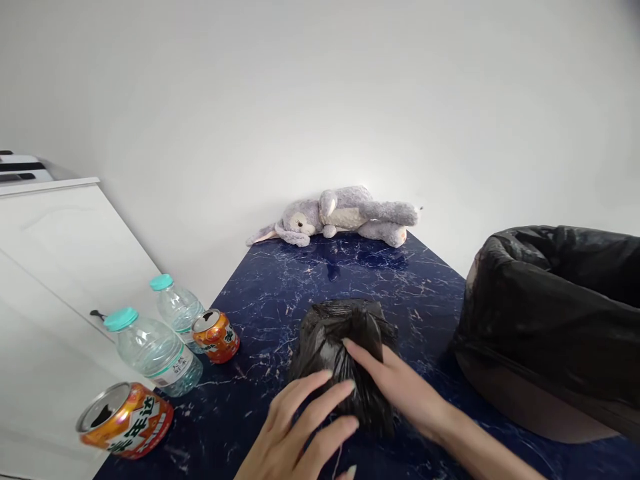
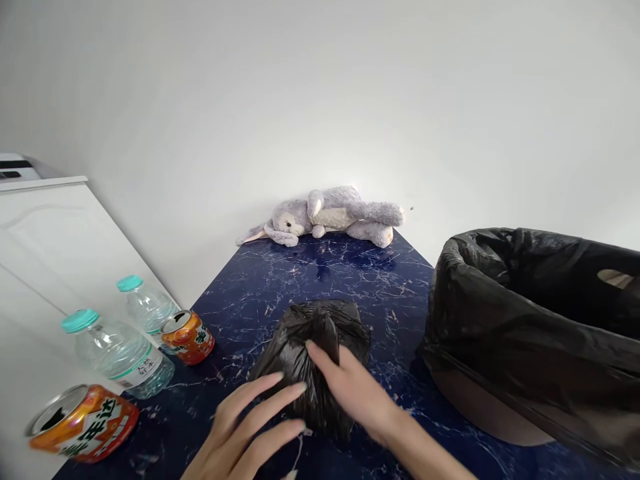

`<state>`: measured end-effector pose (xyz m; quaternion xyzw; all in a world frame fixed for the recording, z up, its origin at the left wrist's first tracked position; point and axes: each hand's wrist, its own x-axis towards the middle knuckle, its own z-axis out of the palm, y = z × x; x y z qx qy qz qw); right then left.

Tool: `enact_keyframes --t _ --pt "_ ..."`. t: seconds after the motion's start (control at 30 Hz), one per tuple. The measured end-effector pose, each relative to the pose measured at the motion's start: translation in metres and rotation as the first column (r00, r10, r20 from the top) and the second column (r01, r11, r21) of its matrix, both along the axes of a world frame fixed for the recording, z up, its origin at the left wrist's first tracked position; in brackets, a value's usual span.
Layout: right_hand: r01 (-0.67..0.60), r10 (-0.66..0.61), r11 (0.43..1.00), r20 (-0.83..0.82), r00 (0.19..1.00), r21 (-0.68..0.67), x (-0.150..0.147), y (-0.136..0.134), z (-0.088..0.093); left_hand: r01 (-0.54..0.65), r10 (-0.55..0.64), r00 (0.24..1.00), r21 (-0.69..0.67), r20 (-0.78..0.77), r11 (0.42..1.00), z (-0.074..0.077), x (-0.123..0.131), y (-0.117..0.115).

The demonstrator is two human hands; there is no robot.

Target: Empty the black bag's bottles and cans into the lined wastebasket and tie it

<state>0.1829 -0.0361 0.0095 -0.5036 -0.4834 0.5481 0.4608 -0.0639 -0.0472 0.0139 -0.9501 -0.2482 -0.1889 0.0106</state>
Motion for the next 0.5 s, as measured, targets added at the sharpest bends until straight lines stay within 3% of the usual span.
enact_keyframes --t 0.1,0.2,0.3,0.4,0.5 --pt "-0.091 0.090 0.995 0.021 0.996 0.038 0.015 0.044 -0.002 0.028 -0.038 0.994 -0.103 -0.100 0.994 -0.006 0.027 0.024" --pt "0.082 -0.095 0.995 0.318 0.943 0.051 0.020 0.073 -0.011 -0.018 -0.013 0.987 -0.189 -0.160 0.982 -0.019 0.042 0.050" --pt "0.161 -0.242 0.965 0.471 0.848 0.207 0.012 0.071 -0.021 -0.070 0.020 0.976 -0.225 -0.217 0.972 -0.031 0.047 0.071" --pt "0.012 -0.273 0.926 0.648 0.711 0.376 -0.002 0.051 -0.027 -0.065 0.014 0.974 -0.221 -0.226 0.973 -0.037 0.055 0.084" --pt "-0.118 -0.210 0.932 0.778 0.593 0.342 -0.009 0.042 -0.032 -0.021 -0.021 0.976 -0.194 -0.216 0.981 -0.038 0.065 0.092"
